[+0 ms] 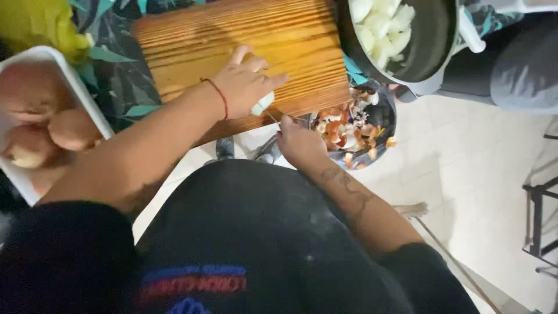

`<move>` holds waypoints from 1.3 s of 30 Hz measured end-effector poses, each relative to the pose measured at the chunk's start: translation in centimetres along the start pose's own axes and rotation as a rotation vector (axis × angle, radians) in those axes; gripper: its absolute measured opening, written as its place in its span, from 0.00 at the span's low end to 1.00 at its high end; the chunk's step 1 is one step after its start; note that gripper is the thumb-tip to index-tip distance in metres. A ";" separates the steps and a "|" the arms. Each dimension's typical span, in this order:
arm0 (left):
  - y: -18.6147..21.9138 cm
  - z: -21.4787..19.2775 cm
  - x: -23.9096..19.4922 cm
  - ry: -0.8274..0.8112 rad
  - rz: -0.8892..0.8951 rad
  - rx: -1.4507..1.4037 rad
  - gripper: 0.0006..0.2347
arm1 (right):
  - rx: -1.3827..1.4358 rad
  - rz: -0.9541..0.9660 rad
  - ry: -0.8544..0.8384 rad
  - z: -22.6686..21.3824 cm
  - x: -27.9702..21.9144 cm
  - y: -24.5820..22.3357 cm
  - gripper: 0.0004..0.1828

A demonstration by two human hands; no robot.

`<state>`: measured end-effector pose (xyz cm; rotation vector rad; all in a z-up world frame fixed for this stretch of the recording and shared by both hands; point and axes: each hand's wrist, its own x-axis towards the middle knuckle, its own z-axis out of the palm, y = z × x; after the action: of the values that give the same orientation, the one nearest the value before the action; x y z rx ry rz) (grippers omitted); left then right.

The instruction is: The person peels the outer skin off an onion using a knife and discards the peels into a nearby bowl. They then place the onion on a wooden cutting board, slice it into pieces, and transfer the chopped onion into a metal bowl.

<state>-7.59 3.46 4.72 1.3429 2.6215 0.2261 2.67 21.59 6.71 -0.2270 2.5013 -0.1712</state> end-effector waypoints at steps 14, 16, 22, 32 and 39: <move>0.9 0.6 -0.2 0.054 0.026 0.103 0.28 | 0.045 0.017 -0.054 1.6 -0.2 1.6 0.18; 1.5 1.1 -0.7 0.051 0.036 0.103 0.32 | 0.045 0.003 0.009 1.8 -1.6 1.1 0.18; 2.3 0.7 -0.9 -0.031 0.027 0.049 0.35 | 0.077 -0.014 0.027 3.2 -1.9 2.1 0.14; 1.7 -3.9 0.2 -0.205 -0.072 -0.163 0.38 | 0.032 -0.015 -0.016 1.6 -0.5 2.6 0.14; 0.6 -1.0 0.0 -0.024 0.051 0.073 0.44 | 0.095 -0.021 0.049 1.3 -0.4 2.4 0.15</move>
<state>-7.35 3.74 5.78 1.4275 2.6021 0.1218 3.50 23.89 5.44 -0.2123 2.5329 -0.3064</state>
